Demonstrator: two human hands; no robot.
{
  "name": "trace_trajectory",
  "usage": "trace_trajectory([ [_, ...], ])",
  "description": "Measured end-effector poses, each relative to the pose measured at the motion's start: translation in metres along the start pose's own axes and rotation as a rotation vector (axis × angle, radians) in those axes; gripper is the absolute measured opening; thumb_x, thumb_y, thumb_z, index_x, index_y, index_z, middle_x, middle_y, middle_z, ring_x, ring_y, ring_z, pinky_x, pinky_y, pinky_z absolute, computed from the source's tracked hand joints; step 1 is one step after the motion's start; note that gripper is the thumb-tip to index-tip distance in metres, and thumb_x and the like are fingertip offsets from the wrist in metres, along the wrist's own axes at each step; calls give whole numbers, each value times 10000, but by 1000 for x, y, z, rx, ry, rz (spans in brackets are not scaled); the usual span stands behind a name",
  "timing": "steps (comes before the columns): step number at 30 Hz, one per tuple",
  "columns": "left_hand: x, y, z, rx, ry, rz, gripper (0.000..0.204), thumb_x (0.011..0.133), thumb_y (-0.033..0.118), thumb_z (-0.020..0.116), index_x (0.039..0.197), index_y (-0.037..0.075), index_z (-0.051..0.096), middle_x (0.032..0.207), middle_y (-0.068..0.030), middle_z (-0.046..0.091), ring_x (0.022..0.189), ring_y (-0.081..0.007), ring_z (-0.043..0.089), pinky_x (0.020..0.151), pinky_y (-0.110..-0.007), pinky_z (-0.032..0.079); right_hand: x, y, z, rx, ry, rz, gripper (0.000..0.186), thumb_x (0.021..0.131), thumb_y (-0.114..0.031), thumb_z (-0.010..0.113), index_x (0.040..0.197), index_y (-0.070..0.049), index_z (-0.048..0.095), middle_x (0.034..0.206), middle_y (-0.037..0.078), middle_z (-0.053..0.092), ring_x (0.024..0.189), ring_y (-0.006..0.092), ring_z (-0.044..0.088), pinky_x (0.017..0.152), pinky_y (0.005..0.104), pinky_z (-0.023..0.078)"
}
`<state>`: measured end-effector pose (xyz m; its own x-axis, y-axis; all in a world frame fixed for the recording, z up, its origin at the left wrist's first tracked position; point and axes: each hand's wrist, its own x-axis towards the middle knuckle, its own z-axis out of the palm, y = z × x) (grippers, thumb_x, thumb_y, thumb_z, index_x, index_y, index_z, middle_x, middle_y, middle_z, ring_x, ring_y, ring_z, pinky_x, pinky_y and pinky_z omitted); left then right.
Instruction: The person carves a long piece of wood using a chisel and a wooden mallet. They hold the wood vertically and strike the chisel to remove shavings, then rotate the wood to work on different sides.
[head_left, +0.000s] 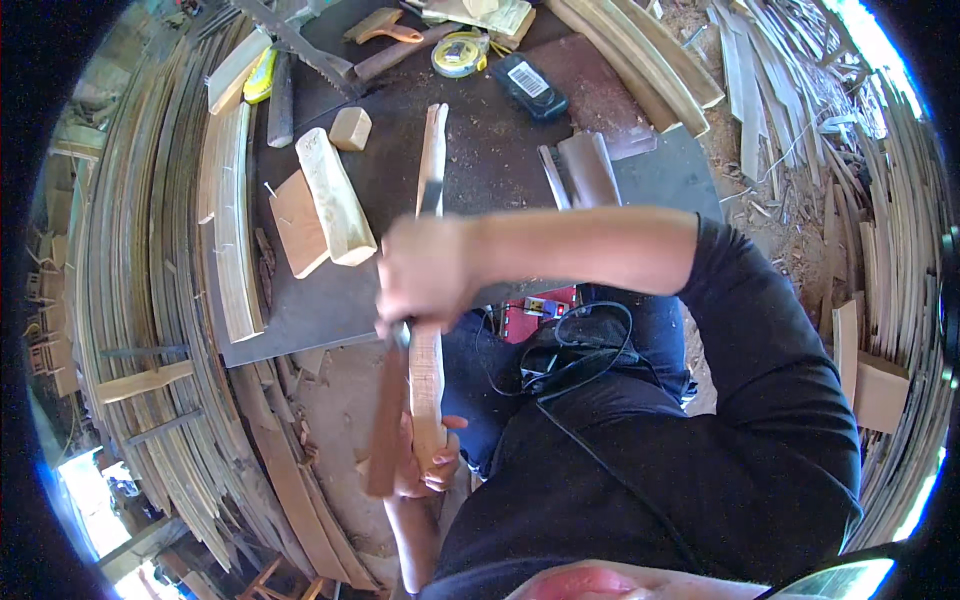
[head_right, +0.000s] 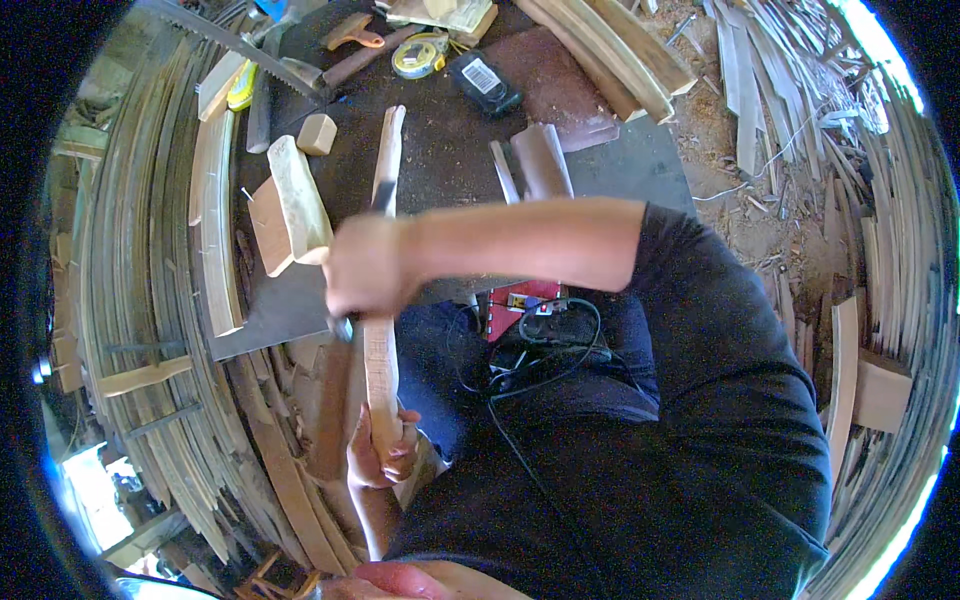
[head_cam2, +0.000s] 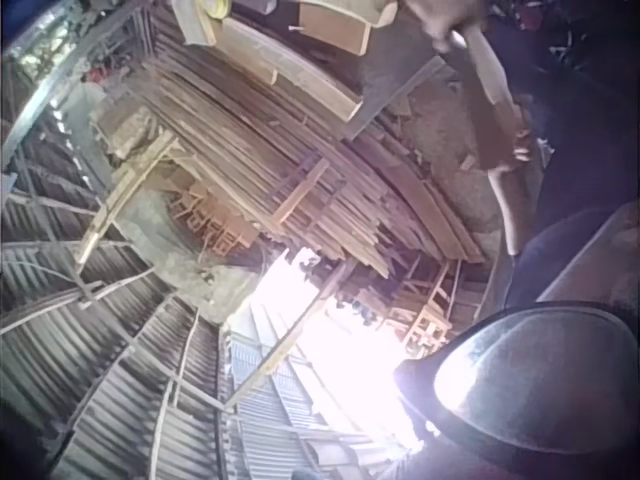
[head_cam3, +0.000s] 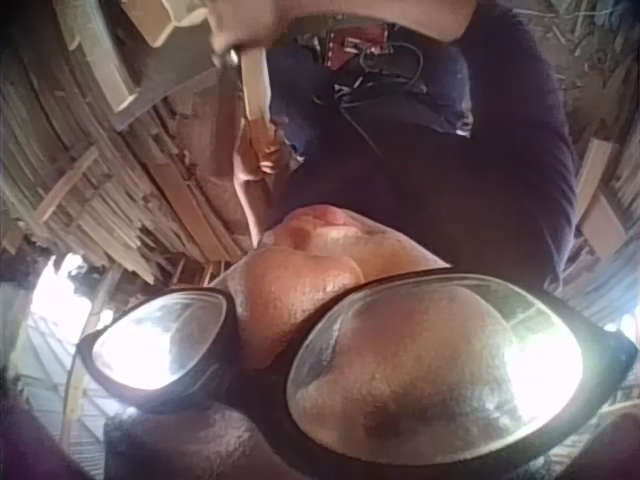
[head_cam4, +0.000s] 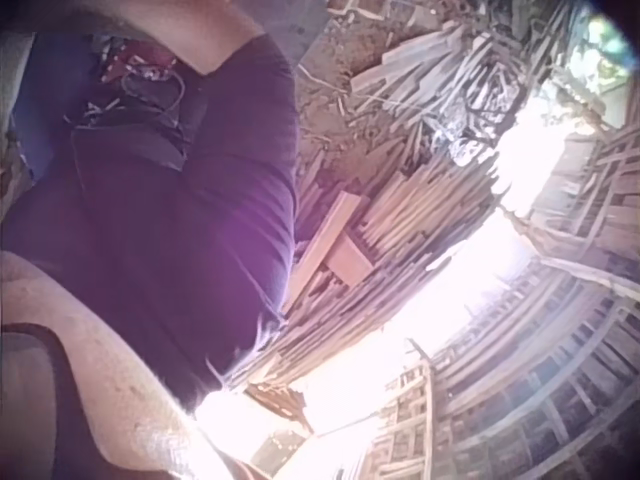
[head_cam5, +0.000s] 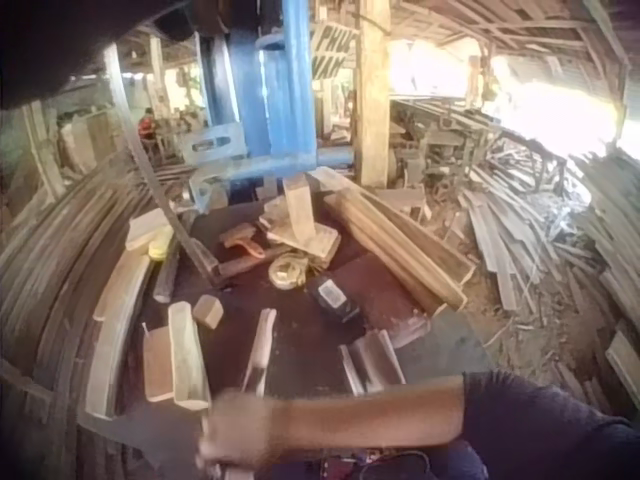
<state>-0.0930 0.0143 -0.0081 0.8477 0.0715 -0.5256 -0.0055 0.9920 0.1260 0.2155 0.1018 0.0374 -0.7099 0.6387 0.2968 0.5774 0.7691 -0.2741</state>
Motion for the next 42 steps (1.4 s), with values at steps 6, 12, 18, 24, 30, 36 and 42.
trace_trajectory([
  [6, -2, -2, 11, 59, 145, -1, 777, 965, 650, 271, 1243, -40, 496, 619, -28, 380, 372, -69, 256, 302, -235, 204, -5, 43, -18, -97, -77, 174, 182, 751, -322, 635, 697, -151, 662, 675, 88, 660, 667, 309, 664, 593, 464, 517],
  [12, -2, -3, -24, -201, -120, -130, 826, 957, 666, 247, 1324, -56, 411, 684, -46, 406, 420, -81, 285, 330, -228, 211, 1, -3, -14, -7, -114, -62, 354, 874, -361, 561, 610, -135, 628, 594, 110, 630, 616, 322, 656, 585, 469, 518],
  [18, -3, 0, 8, 102, 105, 9, 766, 982, 623, 226, 1278, -34, 486, 643, -35, 391, 396, -74, 270, 303, -225, 215, -1, 44, -20, -72, -38, 86, 344, 880, -357, 549, 641, -127, 639, 605, 102, 632, 625, 327, 652, 598, 460, 523],
  [24, -3, 0, 3, 122, -10, 24, 794, 974, 642, 228, 1303, -40, 467, 658, -35, 396, 400, -72, 270, 303, -224, 211, 0, 19, -17, 1, -95, -20, 274, 822, -333, 602, 655, -120, 641, 617, 103, 637, 632, 330, 651, 597, 466, 514],
  [30, -3, 3, -6, -56, -9, -30, 786, 979, 622, 259, 1320, -70, 413, 660, -54, 423, 413, -84, 316, 316, -235, 221, 8, 10, -21, 14, -82, 49, 227, 771, -312, 622, 664, -112, 642, 627, 105, 643, 651, 326, 662, 600, 468, 518],
  [36, -7, -2, 16, 54, 243, 20, 789, 966, 636, 286, 1297, -63, 437, 651, -63, 442, 408, -89, 337, 315, -245, 232, 2, -5, -14, -28, -120, 1, 218, 769, -347, 634, 695, -145, 669, 620, 93, 648, 644, 325, 666, 607, 450, 535],
  [42, -2, 0, -5, 29, 29, -31, 775, 980, 628, 232, 1296, -45, 450, 645, -42, 403, 381, -73, 257, 299, -221, 201, 4, -6, -1, 14, -26, -79, 179, 784, -350, 645, 788, -181, 703, 618, 80, 642, 600, 330, 647, 575, 448, 522],
])
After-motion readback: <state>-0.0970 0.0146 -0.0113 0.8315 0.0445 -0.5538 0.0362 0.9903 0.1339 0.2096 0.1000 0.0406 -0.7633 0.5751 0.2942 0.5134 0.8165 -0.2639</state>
